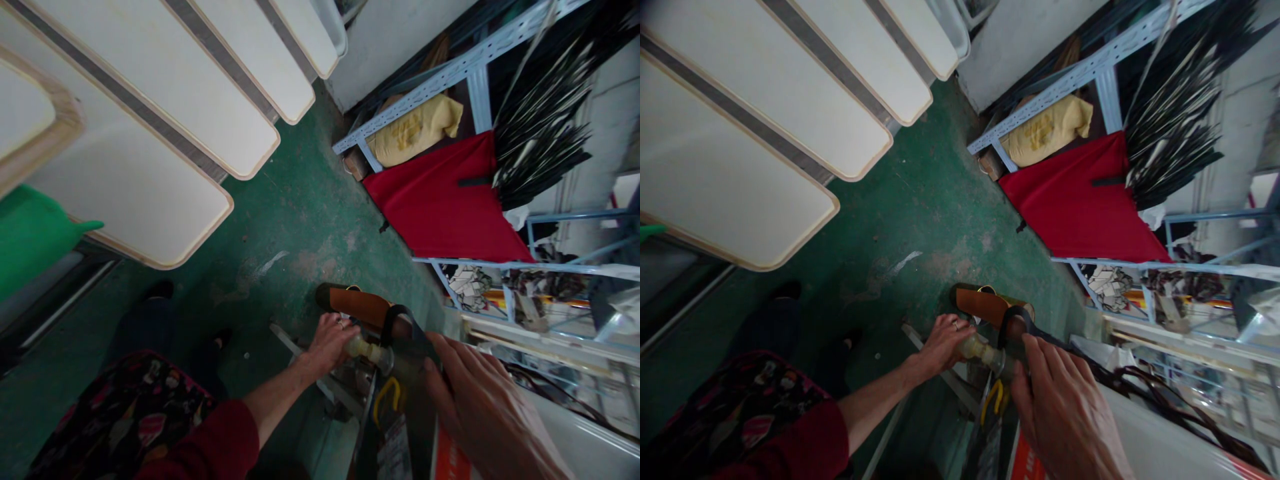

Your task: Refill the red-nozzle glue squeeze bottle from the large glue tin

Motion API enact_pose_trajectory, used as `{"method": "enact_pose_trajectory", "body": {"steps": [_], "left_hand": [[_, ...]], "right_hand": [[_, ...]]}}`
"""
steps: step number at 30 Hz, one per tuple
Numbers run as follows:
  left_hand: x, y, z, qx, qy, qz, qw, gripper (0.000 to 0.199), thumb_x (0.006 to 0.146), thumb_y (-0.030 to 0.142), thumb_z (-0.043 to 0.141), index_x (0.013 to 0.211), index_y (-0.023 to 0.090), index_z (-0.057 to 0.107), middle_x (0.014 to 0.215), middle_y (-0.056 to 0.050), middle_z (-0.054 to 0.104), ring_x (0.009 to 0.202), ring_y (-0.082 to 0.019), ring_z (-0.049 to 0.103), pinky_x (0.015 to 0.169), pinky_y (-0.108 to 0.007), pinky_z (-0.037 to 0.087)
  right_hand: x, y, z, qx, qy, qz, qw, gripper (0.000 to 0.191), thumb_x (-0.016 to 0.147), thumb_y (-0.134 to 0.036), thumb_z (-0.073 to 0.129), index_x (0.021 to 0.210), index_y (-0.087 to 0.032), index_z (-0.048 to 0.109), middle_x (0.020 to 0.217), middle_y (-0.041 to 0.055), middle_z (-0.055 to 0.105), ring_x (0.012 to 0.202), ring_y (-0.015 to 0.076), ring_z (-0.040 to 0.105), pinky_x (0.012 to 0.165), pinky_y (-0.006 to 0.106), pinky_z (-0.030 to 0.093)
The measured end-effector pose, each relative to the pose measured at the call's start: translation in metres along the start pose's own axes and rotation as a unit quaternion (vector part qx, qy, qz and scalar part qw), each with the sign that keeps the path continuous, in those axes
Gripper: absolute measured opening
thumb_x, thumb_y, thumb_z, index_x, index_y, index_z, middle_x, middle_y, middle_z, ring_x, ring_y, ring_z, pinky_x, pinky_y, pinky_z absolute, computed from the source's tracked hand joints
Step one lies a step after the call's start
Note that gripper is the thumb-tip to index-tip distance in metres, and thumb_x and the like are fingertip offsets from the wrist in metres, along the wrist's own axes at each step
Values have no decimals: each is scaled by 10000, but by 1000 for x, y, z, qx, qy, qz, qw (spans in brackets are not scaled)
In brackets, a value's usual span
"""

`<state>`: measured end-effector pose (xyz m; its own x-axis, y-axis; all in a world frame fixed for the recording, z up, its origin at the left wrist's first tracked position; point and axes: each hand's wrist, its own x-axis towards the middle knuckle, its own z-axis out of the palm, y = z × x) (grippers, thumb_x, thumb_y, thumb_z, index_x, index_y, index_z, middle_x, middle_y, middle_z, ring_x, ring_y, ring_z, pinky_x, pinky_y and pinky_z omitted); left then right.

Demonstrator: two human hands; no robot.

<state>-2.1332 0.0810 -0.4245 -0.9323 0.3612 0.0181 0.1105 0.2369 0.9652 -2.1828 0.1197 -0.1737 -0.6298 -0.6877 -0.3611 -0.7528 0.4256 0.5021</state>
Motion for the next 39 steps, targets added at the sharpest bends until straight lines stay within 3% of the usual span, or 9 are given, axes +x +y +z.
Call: {"method": "enact_pose_trajectory", "body": {"steps": [12, 32, 39], "left_hand": [[1, -3, 6, -5, 21, 8, 1000, 455, 704, 333, 675, 1124, 281, 509, 1117, -4, 565, 1064, -231, 396, 904, -364, 252], [3, -2, 5, -11, 22, 10, 1000, 388, 748, 363, 622, 1112, 281, 517, 1095, -7, 562, 1048, -232, 395, 881, -371, 260], [4, -3, 6, -2, 11, 8, 1000, 436, 704, 366, 679, 1102, 283, 522, 1102, -6, 564, 1063, -239, 390, 875, -369, 255]], "right_hand": [[-1, 1, 1, -5, 6, 0, 1000, 324, 897, -324, 367, 1096, -107, 503, 918, 95, 654, 812, 200, 626, 706, 313, 483], [-1, 0, 3, 11, 6, 2, 1000, 345, 907, -345, 337, 1086, -115, 520, 930, 84, 650, 816, 193, 618, 715, 309, 469], [0, -2, 1, 10, -2, 18, 1000, 368, 918, -349, 309, 1084, -99, 522, 927, 94, 648, 818, 199, 615, 721, 318, 462]]}}
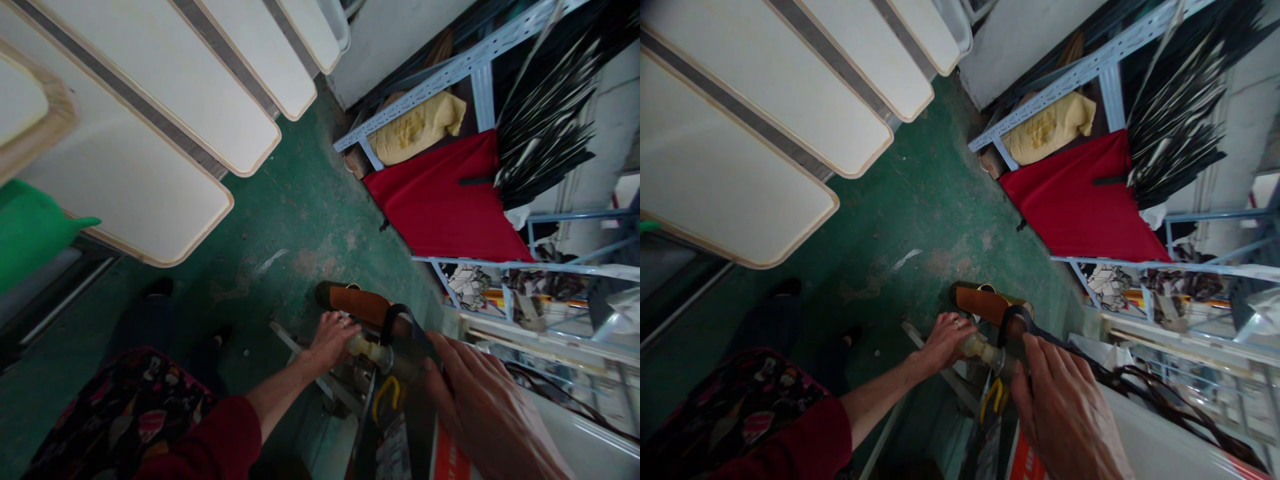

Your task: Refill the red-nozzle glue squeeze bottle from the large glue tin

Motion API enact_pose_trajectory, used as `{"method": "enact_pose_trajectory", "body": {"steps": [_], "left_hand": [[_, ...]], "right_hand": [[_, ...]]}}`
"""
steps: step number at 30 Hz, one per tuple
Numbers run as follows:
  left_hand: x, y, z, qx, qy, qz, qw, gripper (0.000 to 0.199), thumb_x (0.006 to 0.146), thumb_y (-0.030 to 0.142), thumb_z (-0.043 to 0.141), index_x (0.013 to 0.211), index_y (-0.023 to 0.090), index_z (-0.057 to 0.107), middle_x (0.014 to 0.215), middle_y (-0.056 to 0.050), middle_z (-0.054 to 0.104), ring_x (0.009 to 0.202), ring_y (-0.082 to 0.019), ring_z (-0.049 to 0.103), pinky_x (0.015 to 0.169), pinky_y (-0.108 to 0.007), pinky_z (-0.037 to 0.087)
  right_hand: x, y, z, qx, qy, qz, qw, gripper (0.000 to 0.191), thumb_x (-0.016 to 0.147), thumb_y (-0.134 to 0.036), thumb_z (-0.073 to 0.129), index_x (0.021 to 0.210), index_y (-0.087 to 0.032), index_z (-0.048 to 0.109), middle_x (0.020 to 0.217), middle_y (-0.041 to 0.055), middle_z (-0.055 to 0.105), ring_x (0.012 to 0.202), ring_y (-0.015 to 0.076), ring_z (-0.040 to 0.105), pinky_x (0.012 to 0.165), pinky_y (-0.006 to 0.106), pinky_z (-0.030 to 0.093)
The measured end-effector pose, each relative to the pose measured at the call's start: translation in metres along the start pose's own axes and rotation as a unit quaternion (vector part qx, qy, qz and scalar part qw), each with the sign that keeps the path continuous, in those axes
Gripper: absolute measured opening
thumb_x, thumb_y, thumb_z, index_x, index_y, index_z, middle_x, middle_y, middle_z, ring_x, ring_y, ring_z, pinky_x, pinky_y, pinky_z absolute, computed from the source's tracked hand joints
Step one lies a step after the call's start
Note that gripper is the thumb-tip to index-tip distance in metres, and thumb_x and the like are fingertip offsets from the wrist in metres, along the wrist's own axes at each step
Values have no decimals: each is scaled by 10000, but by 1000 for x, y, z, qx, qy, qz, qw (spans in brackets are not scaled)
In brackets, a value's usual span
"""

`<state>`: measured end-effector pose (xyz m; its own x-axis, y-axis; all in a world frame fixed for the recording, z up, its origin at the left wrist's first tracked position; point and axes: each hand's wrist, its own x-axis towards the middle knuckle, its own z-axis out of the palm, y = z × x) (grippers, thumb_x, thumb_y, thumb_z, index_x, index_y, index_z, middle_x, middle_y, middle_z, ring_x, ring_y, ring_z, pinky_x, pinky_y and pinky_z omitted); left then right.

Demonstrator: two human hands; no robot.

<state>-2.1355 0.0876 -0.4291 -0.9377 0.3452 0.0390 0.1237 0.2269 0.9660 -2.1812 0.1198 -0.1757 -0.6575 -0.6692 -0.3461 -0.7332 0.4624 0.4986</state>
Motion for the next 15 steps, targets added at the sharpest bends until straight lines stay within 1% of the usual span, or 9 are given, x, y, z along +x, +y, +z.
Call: {"method": "enact_pose_trajectory", "body": {"steps": [5, 9, 15], "left_hand": [[1, -2, 1, -2, -6, 6, 1000, 416, 736, 362, 642, 1123, 280, 514, 1117, -12, 554, 1067, -234, 387, 888, -367, 250], [1, -2, 3, 0, 3, 5, 1000, 428, 729, 354, 640, 1130, 286, 509, 1122, -9, 552, 1070, -238, 383, 889, -370, 251], [0, -1, 1, -6, -4, 7, 1000, 431, 731, 350, 640, 1135, 283, 508, 1122, -13, 556, 1074, -238, 386, 890, -371, 252]], "right_hand": [[-1, 2, 0, -10, -6, -17, 1000, 346, 908, -346, 343, 1090, -106, 514, 927, 80, 647, 806, 187, 611, 721, 301, 456], [0, 1, -1, -8, -2, -13, 1000, 333, 902, -326, 353, 1097, -105, 510, 937, 81, 644, 810, 188, 608, 722, 298, 451], [-2, 2, 0, -1, 0, -8, 1000, 327, 900, -319, 359, 1094, -103, 509, 941, 85, 642, 811, 187, 609, 725, 304, 451]]}}
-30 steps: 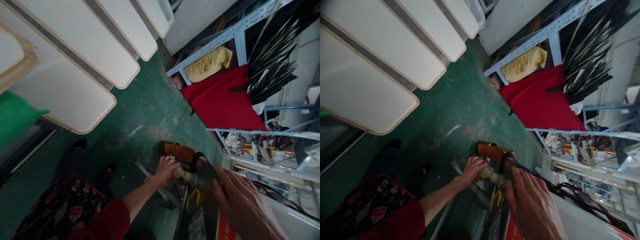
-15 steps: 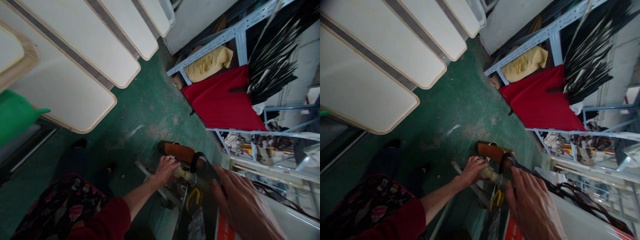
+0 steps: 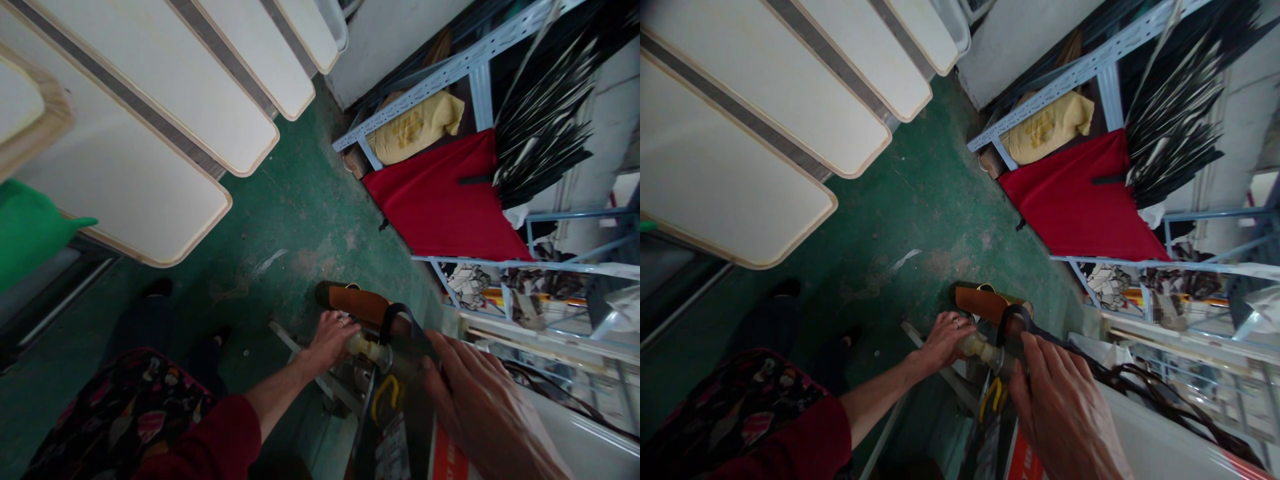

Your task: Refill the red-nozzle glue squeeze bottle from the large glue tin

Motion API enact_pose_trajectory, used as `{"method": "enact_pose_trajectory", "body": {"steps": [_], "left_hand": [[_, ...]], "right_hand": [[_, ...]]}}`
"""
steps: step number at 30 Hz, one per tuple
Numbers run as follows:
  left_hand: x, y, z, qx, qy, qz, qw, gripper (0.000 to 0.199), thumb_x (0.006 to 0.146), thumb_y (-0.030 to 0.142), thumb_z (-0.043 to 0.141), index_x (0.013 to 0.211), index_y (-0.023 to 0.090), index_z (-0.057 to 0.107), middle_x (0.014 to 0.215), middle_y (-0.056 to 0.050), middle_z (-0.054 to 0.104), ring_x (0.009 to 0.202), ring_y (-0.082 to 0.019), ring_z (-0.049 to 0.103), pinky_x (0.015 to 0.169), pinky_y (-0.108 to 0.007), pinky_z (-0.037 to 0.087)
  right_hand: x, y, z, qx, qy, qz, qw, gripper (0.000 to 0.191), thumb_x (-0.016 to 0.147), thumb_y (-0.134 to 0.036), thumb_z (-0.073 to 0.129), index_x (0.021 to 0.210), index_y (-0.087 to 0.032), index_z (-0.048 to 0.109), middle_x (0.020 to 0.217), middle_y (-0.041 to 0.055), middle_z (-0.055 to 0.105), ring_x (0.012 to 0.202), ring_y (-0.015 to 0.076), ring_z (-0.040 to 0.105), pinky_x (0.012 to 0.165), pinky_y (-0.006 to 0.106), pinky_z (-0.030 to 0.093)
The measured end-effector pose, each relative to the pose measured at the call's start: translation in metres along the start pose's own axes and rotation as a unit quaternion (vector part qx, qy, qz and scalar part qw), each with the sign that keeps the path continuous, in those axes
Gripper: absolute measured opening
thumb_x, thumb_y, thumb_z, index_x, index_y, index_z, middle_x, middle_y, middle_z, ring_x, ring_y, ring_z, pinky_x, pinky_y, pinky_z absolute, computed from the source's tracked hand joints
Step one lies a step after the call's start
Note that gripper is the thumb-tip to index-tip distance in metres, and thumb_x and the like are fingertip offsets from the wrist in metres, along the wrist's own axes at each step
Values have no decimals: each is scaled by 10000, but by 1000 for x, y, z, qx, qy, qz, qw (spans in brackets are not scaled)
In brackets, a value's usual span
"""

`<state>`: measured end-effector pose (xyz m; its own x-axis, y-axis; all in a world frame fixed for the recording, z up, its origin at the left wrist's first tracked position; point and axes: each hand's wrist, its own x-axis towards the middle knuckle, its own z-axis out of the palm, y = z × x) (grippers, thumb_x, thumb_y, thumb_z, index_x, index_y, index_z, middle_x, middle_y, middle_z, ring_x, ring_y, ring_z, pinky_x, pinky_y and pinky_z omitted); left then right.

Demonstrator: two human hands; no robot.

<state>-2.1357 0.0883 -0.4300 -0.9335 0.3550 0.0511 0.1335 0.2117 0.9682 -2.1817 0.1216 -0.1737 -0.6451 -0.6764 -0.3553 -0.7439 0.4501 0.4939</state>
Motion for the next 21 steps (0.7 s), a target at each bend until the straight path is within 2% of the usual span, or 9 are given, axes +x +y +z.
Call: {"method": "enact_pose_trajectory", "body": {"steps": [14, 21], "left_hand": [[0, -1, 5, 7, 25, 3, 1000, 404, 716, 319, 647, 1098, 282, 521, 1097, 1, 570, 1052, -232, 396, 875, -370, 253], [0, -3, 6, 4, 17, 3, 1000, 455, 706, 343, 666, 1129, 280, 510, 1123, -6, 550, 1069, -238, 377, 883, -371, 243]], "right_hand": [[2, -2, 1, 2, -12, 2, 1000, 296, 901, -282, 350, 1085, -114, 509, 920, 83, 645, 807, 184, 617, 697, 314, 484], [0, 0, 1, 5, -19, 1, 1000, 295, 892, -280, 378, 1102, -113, 502, 937, 83, 643, 809, 187, 615, 708, 317, 483]]}}
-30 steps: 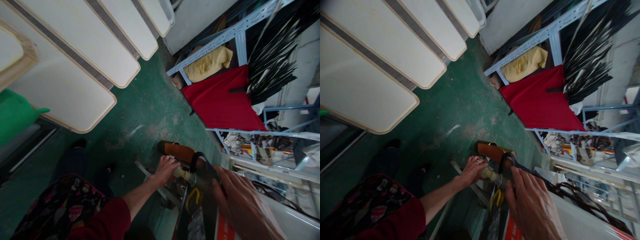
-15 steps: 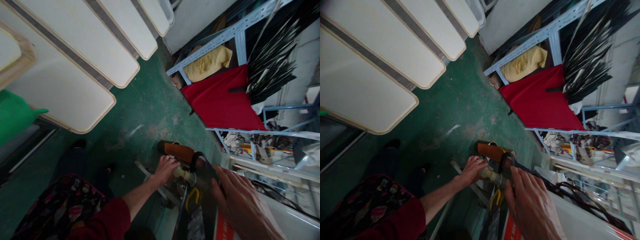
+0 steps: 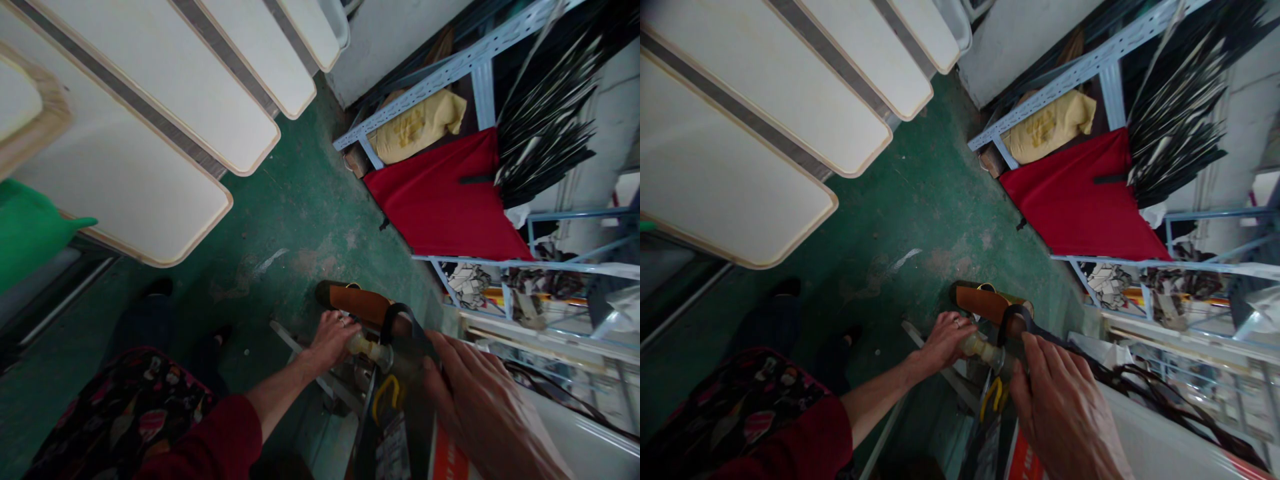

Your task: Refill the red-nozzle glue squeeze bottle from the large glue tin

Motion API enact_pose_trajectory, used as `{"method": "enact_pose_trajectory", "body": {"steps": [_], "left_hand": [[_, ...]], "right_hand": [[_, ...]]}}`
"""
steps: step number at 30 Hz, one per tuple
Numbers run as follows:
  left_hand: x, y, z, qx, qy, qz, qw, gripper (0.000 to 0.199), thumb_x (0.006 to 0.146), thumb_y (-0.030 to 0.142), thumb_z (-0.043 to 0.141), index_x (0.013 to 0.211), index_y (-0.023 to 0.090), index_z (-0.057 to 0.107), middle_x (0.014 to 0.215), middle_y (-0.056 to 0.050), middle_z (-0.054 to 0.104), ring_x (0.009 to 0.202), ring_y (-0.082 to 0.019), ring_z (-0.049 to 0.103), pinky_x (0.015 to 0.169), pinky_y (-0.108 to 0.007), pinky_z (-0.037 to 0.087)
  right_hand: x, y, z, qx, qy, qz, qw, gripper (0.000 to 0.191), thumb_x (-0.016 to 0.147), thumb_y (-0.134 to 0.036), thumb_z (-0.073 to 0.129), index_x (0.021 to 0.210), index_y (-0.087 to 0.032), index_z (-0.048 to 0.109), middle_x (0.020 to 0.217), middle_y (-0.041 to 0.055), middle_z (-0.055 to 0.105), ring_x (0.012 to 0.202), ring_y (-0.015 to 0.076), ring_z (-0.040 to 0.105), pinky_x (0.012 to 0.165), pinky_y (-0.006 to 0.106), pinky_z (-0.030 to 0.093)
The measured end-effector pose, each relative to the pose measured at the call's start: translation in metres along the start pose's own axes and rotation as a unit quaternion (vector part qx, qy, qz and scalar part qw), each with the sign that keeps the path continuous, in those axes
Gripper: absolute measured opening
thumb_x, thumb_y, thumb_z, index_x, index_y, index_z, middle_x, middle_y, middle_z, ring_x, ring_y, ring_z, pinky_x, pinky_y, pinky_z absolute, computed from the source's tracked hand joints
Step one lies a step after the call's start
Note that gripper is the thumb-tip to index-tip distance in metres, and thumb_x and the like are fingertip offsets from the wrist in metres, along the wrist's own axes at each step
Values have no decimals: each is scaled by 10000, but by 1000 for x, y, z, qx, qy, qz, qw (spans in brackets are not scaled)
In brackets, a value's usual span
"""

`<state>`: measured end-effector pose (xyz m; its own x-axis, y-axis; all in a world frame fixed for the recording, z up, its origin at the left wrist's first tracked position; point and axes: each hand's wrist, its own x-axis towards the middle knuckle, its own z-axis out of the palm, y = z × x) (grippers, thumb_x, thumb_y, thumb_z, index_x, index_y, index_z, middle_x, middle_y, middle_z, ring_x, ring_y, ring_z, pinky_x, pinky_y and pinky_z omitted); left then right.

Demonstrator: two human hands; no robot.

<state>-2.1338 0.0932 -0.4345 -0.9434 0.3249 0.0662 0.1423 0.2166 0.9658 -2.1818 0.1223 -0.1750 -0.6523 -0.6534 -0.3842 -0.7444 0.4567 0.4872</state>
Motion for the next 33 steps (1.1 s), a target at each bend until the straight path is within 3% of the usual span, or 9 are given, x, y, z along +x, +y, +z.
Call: {"method": "enact_pose_trajectory", "body": {"steps": [18, 23, 33], "left_hand": [[0, 5, -9, 2, -25, -10, 1000, 437, 720, 334, 655, 1127, 274, 507, 1108, -17, 554, 1066, -240, 383, 873, -370, 249], [0, 3, -8, 2, -18, -6, 1000, 423, 736, 324, 635, 1136, 285, 501, 1118, -12, 550, 1078, -239, 375, 878, -364, 249], [0, -1, -3, 6, -28, -20, 999, 423, 719, 353, 662, 1111, 296, 513, 1109, 0, 562, 1081, -227, 384, 906, -361, 240]], "right_hand": [[5, -6, -5, -11, 11, 13, 1000, 316, 917, -287, 307, 1067, -102, 515, 908, 99, 647, 797, 199, 620, 697, 334, 494], [1, -1, -2, -17, 15, -10, 1000, 316, 903, -303, 354, 1091, -101, 508, 929, 95, 647, 811, 195, 617, 701, 319, 489], [1, -3, -6, -2, -4, 12, 1000, 315, 922, -311, 307, 1118, -142, 488, 926, 73, 642, 769, 189, 602, 668, 313, 474]]}}
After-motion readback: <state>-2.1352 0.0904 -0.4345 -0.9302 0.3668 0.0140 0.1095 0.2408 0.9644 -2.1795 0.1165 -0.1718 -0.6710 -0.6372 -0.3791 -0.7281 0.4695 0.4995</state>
